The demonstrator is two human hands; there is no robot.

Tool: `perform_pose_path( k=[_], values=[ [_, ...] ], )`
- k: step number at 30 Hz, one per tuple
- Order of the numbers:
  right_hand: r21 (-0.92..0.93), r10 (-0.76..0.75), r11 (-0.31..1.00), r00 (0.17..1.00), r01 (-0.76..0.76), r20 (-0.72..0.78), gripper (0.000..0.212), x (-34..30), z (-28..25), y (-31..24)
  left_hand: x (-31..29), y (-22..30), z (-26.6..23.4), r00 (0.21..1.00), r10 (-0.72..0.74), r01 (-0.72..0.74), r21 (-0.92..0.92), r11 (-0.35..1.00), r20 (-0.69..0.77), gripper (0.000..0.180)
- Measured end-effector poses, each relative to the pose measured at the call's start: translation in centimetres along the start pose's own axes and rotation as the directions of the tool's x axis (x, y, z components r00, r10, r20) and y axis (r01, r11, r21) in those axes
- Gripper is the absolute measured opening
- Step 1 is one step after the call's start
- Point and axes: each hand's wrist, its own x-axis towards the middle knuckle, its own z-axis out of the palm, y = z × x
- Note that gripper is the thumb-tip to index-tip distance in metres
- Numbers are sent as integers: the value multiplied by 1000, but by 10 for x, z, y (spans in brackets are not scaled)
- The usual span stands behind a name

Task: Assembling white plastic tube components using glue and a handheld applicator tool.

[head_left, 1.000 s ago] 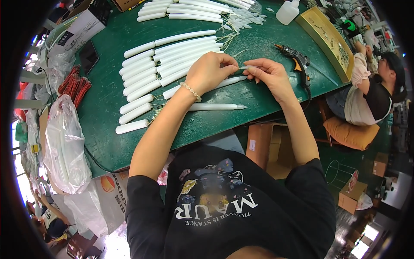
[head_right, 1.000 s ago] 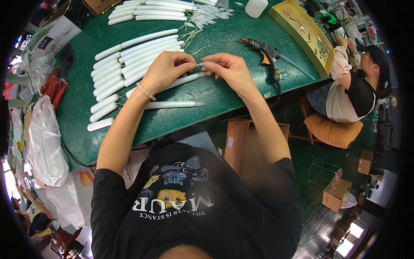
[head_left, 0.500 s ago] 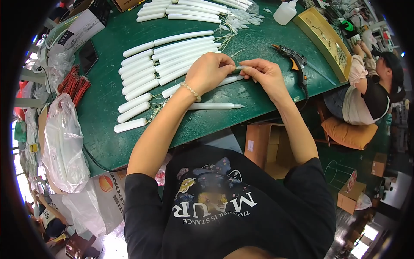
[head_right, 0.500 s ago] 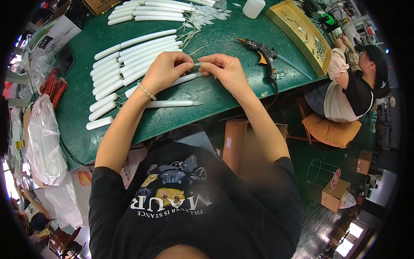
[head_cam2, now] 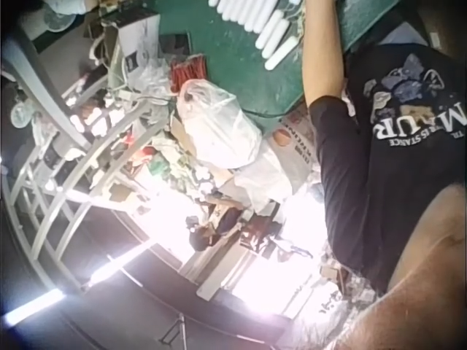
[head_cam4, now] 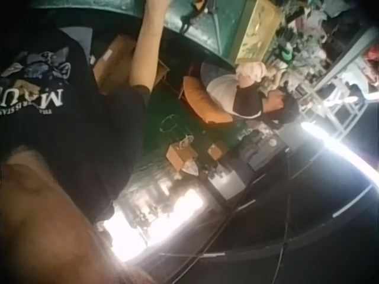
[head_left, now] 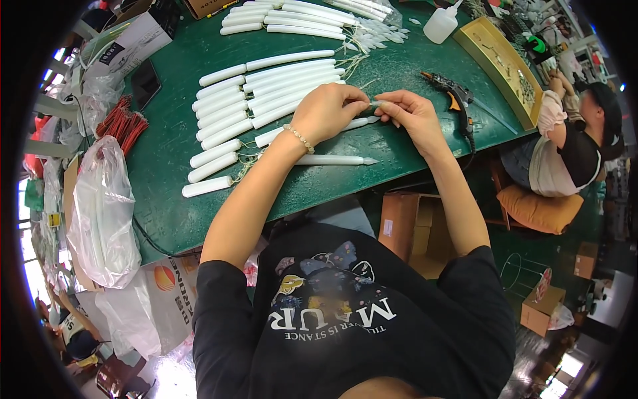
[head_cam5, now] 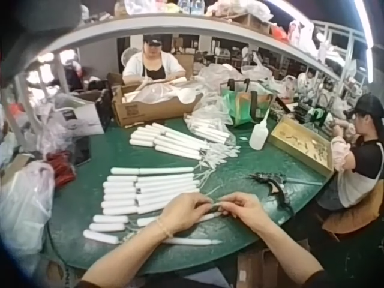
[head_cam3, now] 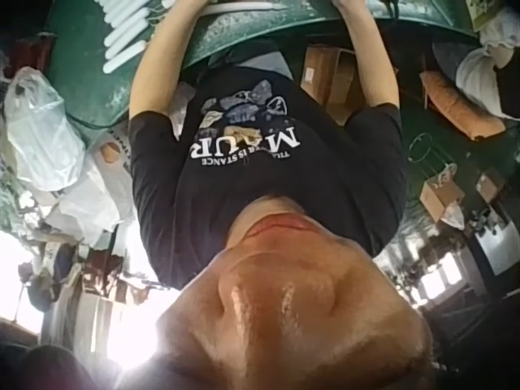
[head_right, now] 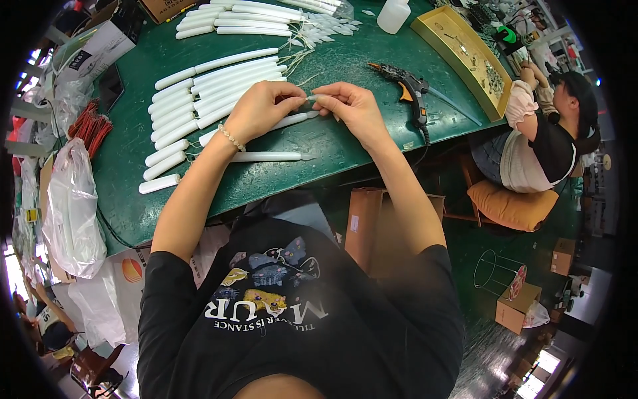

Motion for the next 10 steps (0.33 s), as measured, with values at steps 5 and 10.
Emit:
perform_pose_path(
  k=[5, 10],
  values=[
    [-6, -24, 1000, 1000, 24, 3, 20, 1, -1, 4, -3, 5, 1, 999, -16, 18, 52, 998, -46, 20],
    [-17, -21, 1000, 1000, 21, 11, 21, 1, -1, 3, -2, 4, 3, 997, -3, 8, 76, 997, -71, 19]
  ],
)
